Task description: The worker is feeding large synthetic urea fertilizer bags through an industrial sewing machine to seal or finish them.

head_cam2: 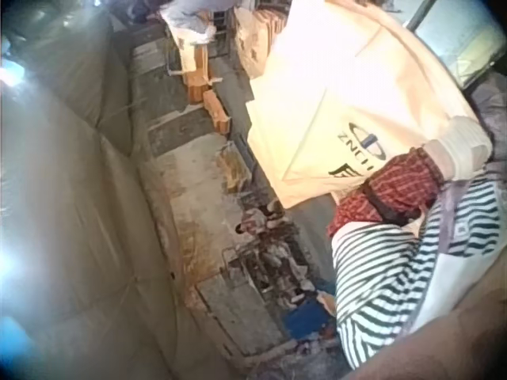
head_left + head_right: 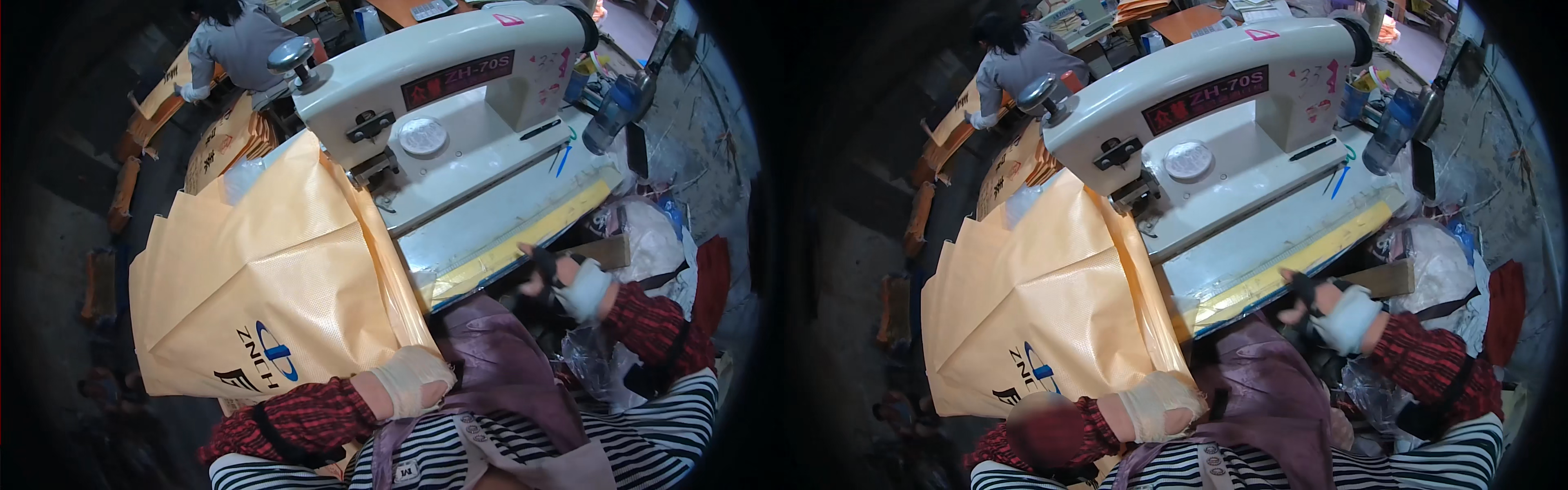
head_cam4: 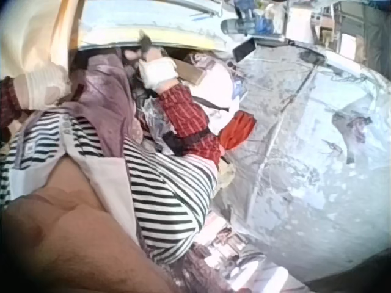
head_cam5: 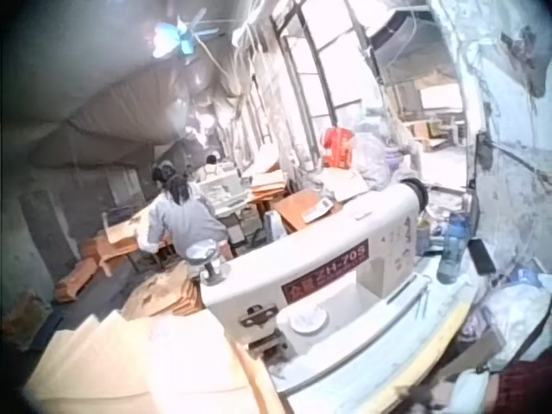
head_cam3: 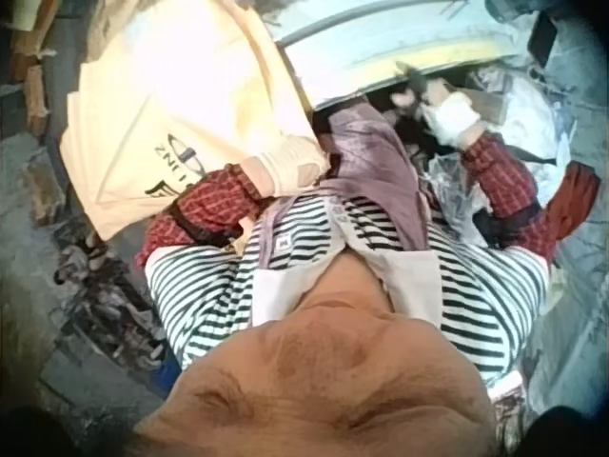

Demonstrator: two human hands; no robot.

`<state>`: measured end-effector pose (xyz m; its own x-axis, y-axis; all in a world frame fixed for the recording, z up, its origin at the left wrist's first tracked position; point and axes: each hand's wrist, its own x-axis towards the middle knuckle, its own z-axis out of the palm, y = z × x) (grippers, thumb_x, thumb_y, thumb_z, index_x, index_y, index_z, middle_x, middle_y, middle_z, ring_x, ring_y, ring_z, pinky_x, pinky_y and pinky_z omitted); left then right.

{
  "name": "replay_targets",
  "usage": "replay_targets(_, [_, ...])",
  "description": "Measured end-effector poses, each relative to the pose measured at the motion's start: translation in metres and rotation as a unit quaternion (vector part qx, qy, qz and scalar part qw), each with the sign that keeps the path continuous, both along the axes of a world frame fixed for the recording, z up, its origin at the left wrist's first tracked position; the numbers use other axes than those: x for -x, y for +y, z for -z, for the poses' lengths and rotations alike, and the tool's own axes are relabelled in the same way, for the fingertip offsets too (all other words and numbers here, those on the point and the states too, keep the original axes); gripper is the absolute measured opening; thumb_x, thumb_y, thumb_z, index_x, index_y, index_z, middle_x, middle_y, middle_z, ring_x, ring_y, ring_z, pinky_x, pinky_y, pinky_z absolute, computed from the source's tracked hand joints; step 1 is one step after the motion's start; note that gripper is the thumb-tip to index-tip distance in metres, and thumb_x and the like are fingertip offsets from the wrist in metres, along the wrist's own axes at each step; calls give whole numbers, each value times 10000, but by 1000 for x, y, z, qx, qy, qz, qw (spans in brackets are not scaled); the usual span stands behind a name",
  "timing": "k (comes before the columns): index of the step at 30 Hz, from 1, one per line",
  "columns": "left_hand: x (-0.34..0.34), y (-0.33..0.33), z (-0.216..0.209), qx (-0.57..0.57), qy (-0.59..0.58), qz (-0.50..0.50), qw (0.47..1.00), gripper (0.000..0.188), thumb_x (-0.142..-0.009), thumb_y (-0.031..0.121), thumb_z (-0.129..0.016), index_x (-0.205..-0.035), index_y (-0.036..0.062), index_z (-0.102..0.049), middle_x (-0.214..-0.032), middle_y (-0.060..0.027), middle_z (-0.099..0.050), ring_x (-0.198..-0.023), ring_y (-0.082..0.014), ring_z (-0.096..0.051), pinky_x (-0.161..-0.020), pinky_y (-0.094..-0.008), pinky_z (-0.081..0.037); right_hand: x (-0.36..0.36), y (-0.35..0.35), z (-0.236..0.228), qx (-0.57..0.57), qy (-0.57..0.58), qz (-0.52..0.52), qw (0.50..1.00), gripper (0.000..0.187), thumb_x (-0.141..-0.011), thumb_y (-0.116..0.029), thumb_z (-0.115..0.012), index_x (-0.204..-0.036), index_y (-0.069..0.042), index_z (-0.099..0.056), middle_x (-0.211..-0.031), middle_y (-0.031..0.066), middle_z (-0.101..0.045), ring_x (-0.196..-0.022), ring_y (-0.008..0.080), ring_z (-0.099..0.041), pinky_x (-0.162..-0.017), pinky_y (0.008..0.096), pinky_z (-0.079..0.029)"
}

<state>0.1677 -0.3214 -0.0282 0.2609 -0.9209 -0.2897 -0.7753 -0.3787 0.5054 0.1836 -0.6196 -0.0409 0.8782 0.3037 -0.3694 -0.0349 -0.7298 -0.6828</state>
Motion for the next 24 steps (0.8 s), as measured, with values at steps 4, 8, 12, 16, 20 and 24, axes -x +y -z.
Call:
replay_targets(4, [4,-21,-17,-73,-24,51,996,132,-680,151,-568,-672,51,-655,-685,-142,-625,-663,-318,-628,-572,-395,-492,-28,77,45,45,-161,-33,985,509,-835,-316,-586,-1274,-116,-425,-834,106,-609,-694,241,-592,-645,360,-472])
replay_targets(8, [14,-26,-29,-91,-17,86,992,148,-699,159,-558,-661,47,-648,-689,-139,-624,-660,-306,-631,-551,-382,-490,-62,171,18,108,-27,-174,979,304,-839,-311,-521,-955,-66,-658,-937,215,-626,-851,347,-619,-748,409,-494])
replay_targets(12, [16,-20,-35,-86,-5,84,993,144,-681,167,-563,-665,56,-653,-667,-135,-623,-649,-310,-628,-541,-385,-488,-60,190,48,131,23,-252,959,375,-874,-293,-456,-1176,-78,-510,-1093,212,-585,-985,370,-558,-867,408,-426])
replay_targets(16, [-7,-9,-76,-157,22,104,982,121,-665,153,-573,-650,86,-672,-644,-122,-628,-629,-318,-625,-564,-417,-486,-53,195,76,44,75,-42,995,608,-882,-282,-435,-1389,-102,-152,-1088,263,-568,-975,396,-560,-877,432,-416])
replay_targets(20, [-59,41,-158,-127,-241,-21,962,140,-679,209,-570,-593,127,-645,-524,-109,-561,-517,-301,-577,-443,-405,-396,-75,206,41,127,-49,-71,988,782,-861,-277,-444,-1410,5,37,-940,280,-612,-822,357,-629,-697,443,-486])
replay_targets(24, [-70,23,-150,-195,-251,30,948,89,-636,233,-615,-601,163,-659,-522,-78,-558,-537,-282,-574,-695,-425,-346,-140,227,63,213,-43,28,976,649,-895,-316,-372,-1425,-75,-85,-953,242,-623,-855,349,-628,-694,447,-493])
